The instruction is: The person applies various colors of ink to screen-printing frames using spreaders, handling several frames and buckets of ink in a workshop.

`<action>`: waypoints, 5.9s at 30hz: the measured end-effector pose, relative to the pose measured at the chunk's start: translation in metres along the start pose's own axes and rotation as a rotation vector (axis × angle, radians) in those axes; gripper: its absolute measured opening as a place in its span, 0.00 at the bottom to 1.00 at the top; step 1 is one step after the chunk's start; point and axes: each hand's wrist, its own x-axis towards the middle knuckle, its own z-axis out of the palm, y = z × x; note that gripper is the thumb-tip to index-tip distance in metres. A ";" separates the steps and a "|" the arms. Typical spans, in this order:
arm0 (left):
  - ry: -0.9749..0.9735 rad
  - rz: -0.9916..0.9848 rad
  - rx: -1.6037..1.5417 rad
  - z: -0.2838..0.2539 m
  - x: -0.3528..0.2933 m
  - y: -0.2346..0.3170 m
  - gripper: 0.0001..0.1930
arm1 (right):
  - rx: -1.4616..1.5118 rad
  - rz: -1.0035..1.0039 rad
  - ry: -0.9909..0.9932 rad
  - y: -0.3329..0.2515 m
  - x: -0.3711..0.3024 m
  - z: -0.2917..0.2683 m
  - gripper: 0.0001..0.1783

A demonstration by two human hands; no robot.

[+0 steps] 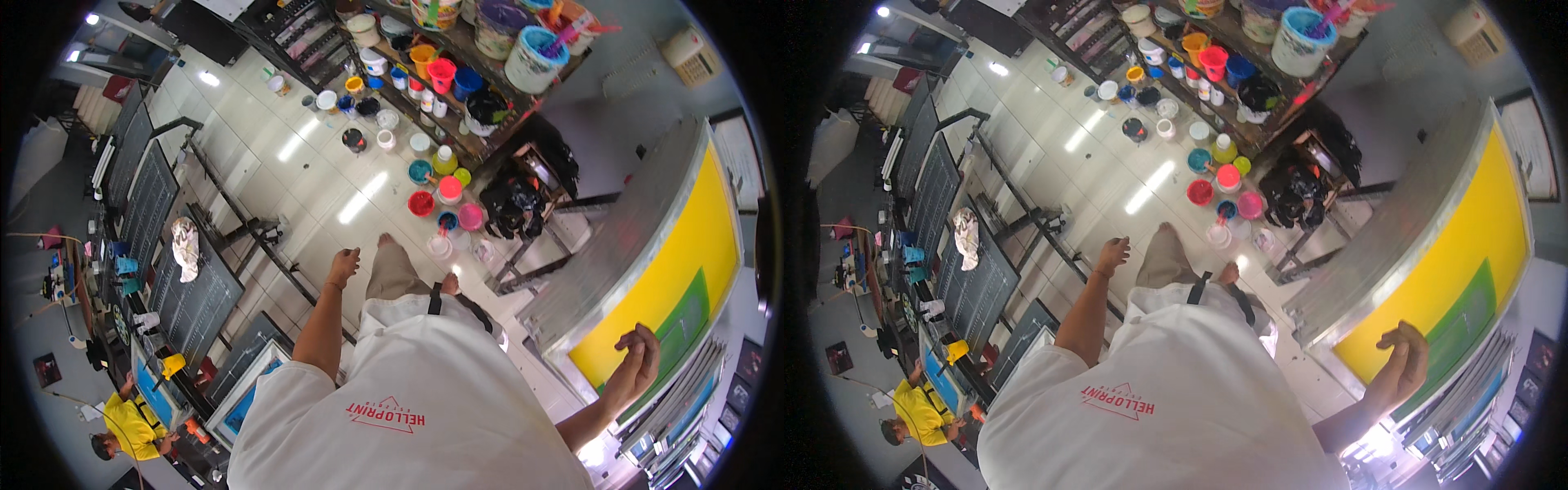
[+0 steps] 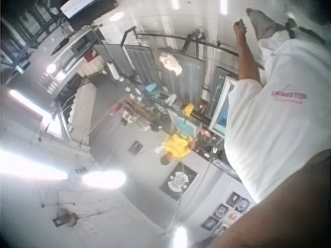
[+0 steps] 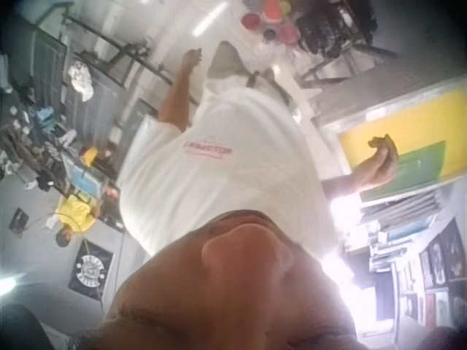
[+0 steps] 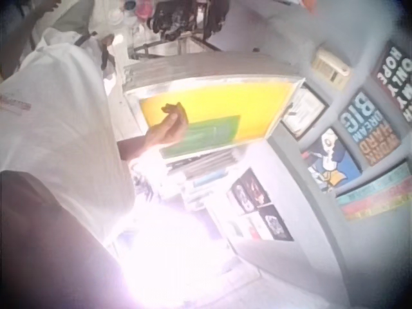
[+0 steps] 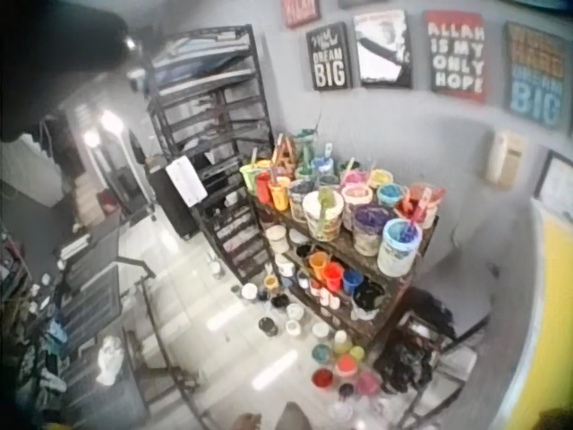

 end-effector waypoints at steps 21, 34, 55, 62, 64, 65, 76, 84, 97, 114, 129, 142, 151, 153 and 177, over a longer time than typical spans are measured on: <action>0.221 1.243 0.083 0.037 0.234 0.553 0.31 | -0.284 0.352 -0.339 -0.138 0.085 0.321 0.14; 0.226 1.381 0.135 0.070 0.244 0.641 0.58 | -0.419 0.548 -0.355 -0.158 0.084 0.357 0.14; 0.165 1.353 -0.083 0.072 0.243 0.645 0.58 | -0.424 0.601 -0.352 -0.152 0.074 0.354 0.15; 0.119 1.419 -0.084 0.060 0.245 0.638 0.59 | -0.438 0.541 -0.390 -0.148 0.079 0.355 0.14; 0.200 1.429 -0.047 0.063 0.243 0.636 0.61 | -0.450 0.550 -0.393 -0.147 0.080 0.357 0.13; 0.234 1.395 -0.054 0.065 0.240 0.634 0.61 | -0.440 0.521 -0.399 -0.147 0.081 0.358 0.13; 0.309 1.278 -0.203 0.085 0.226 0.638 0.56 | -0.409 0.558 -0.445 -0.150 0.080 0.363 0.15; 0.239 1.319 -0.241 0.073 0.235 0.622 0.55 | -0.393 0.536 -0.464 -0.149 0.079 0.366 0.15; 0.052 1.377 -0.338 0.019 0.229 0.570 0.57 | -0.373 0.264 -0.571 -0.177 0.138 0.375 0.18; -0.343 1.841 -0.176 0.024 -0.039 0.547 0.36 | -1.062 -0.072 -0.398 -0.303 0.241 0.270 0.13; -0.349 1.895 0.016 0.210 -0.223 0.419 0.57 | -1.080 -0.106 -0.038 -0.177 0.025 0.025 0.21; -0.468 1.721 0.080 0.284 -0.312 0.379 0.49 | -0.829 0.176 0.374 -0.076 -0.083 -0.130 0.14; -0.737 1.555 -0.067 0.293 -0.314 0.362 0.49 | -0.843 0.723 0.457 -0.053 -0.167 -0.147 0.15; -0.793 1.591 -0.075 0.302 -0.320 0.358 0.45 | -0.851 0.752 0.410 -0.048 -0.176 -0.144 0.15; -0.538 1.908 0.173 0.355 -0.343 0.345 0.63 | -0.685 0.502 0.490 0.070 -0.061 -0.131 0.16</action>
